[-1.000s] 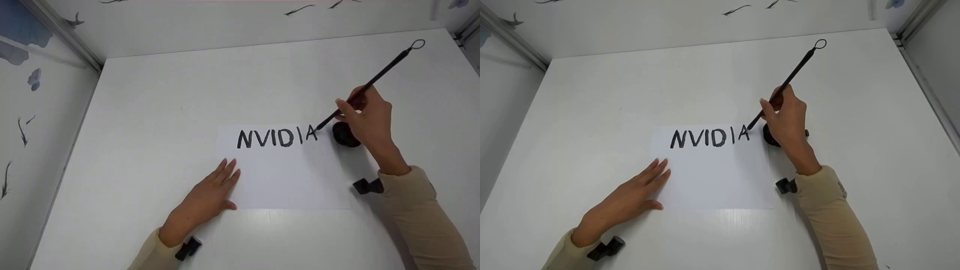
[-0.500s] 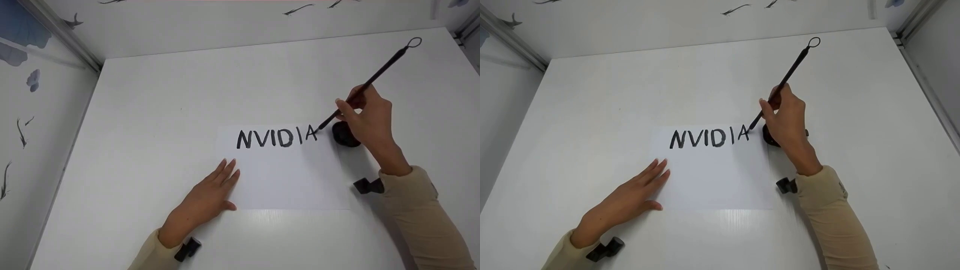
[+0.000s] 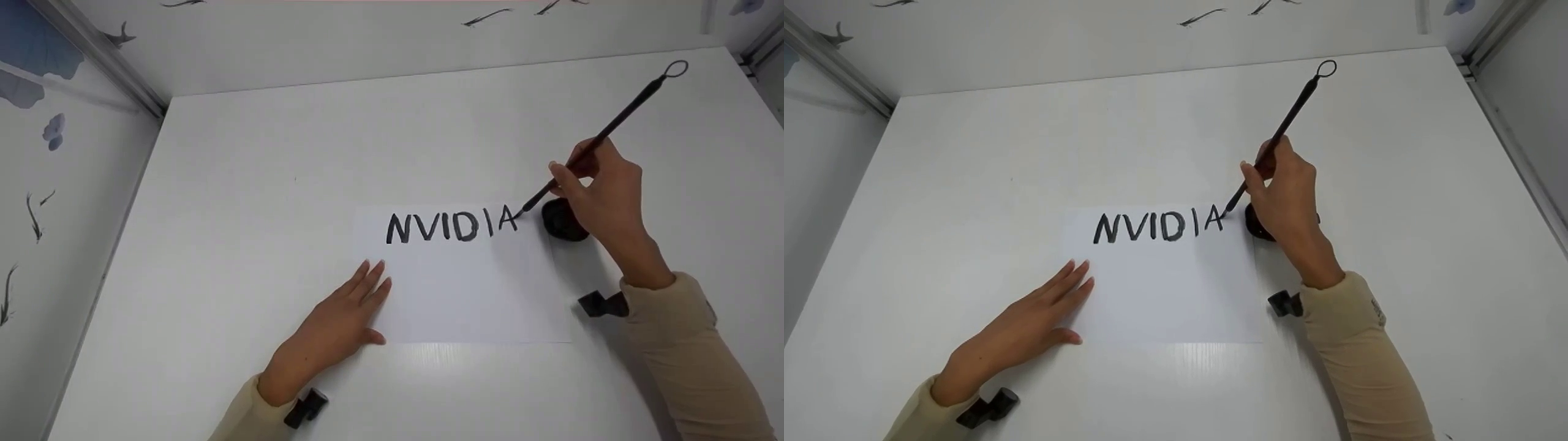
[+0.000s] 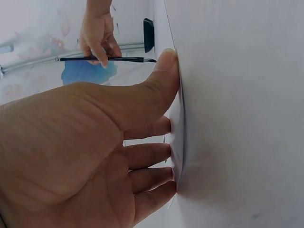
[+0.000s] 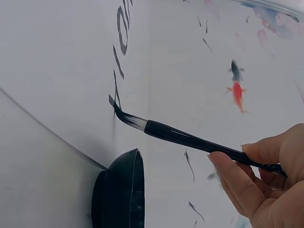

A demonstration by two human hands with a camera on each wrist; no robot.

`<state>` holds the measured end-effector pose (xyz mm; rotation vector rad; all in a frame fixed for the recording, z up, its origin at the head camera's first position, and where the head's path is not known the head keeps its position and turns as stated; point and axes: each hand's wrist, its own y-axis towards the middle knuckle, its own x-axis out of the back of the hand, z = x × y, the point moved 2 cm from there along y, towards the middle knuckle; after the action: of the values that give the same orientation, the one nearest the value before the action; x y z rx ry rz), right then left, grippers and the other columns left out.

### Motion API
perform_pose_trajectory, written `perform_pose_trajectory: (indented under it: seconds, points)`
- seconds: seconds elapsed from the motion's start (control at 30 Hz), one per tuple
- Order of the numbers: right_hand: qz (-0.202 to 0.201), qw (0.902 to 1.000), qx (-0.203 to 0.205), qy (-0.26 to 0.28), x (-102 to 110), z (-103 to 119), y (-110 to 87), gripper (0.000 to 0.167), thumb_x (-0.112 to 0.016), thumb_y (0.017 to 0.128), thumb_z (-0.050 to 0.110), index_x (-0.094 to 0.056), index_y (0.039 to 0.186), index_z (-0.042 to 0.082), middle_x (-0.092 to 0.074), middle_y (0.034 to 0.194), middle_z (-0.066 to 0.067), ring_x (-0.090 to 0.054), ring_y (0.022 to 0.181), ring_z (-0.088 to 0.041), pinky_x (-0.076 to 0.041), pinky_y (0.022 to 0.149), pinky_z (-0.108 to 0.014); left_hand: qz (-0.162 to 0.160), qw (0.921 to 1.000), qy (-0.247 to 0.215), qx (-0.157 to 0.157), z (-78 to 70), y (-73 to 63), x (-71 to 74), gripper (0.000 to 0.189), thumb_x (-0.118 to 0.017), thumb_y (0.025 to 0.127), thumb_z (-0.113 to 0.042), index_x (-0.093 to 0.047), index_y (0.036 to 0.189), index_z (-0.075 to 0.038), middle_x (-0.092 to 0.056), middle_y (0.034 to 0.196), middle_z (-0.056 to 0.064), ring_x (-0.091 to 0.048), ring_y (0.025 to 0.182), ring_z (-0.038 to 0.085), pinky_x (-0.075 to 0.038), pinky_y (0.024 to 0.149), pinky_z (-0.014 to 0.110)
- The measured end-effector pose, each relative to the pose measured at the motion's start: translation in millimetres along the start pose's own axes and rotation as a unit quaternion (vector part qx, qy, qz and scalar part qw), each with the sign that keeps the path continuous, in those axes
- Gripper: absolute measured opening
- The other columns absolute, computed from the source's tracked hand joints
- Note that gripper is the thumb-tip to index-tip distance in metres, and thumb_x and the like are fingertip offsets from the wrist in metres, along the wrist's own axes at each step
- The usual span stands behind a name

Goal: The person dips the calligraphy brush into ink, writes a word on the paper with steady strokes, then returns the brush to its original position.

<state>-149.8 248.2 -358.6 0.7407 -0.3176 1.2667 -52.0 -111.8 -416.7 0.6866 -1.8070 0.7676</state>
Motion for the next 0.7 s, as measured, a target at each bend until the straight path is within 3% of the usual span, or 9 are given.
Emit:
perform_pose_trajectory:
  seconds: [0.3, 0.6, 0.7]
  points:
    - [-0.050, 0.9979, 0.015, 0.038, 25.2, 13.6, 1.2, 0.026, -0.070, 0.086, 0.006, -0.053, 0.102, -0.004, -0.059, 0.088, -0.007, -0.062, 0.080, -0.003, -0.051, 0.063, -0.012, -0.004, 1.0000, 0.002, -0.003, 1.6, 0.9, 0.5, 0.082, -0.073, 0.081, -0.039, -0.039, 0.145, -0.002, -0.021, 0.156, 0.014, -0.016, 0.143, 0.032, -0.028, 0.110, 0.039]
    - [-0.070, 0.9955, 0.011, 0.063, 49.2, 12.2, 1.8, 0.031, -0.071, 0.083, 0.001, -0.053, 0.108, -0.006, -0.058, 0.094, -0.005, -0.062, 0.088, -0.014, -0.053, 0.069, -0.017, 0.007, 0.9999, -0.009, 0.000, 5.4, 8.2, -2.8, 0.082, -0.073, 0.081, -0.037, -0.037, 0.146, -0.002, -0.020, 0.156, 0.014, -0.014, 0.143, 0.032, -0.029, 0.110, 0.040]
    - [-0.074, 0.9960, 0.009, 0.048, 59.5, 7.6, 1.5, 0.036, -0.071, 0.083, 0.001, -0.055, 0.116, -0.002, -0.059, 0.092, -0.003, -0.064, 0.084, -0.009, -0.053, 0.067, -0.016, 0.012, 0.9999, -0.008, 0.004, 6.7, 9.8, -3.4, 0.082, -0.073, 0.081, -0.037, -0.036, 0.147, -0.003, -0.019, 0.157, 0.013, -0.013, 0.143, 0.032, -0.028, 0.110, 0.039]
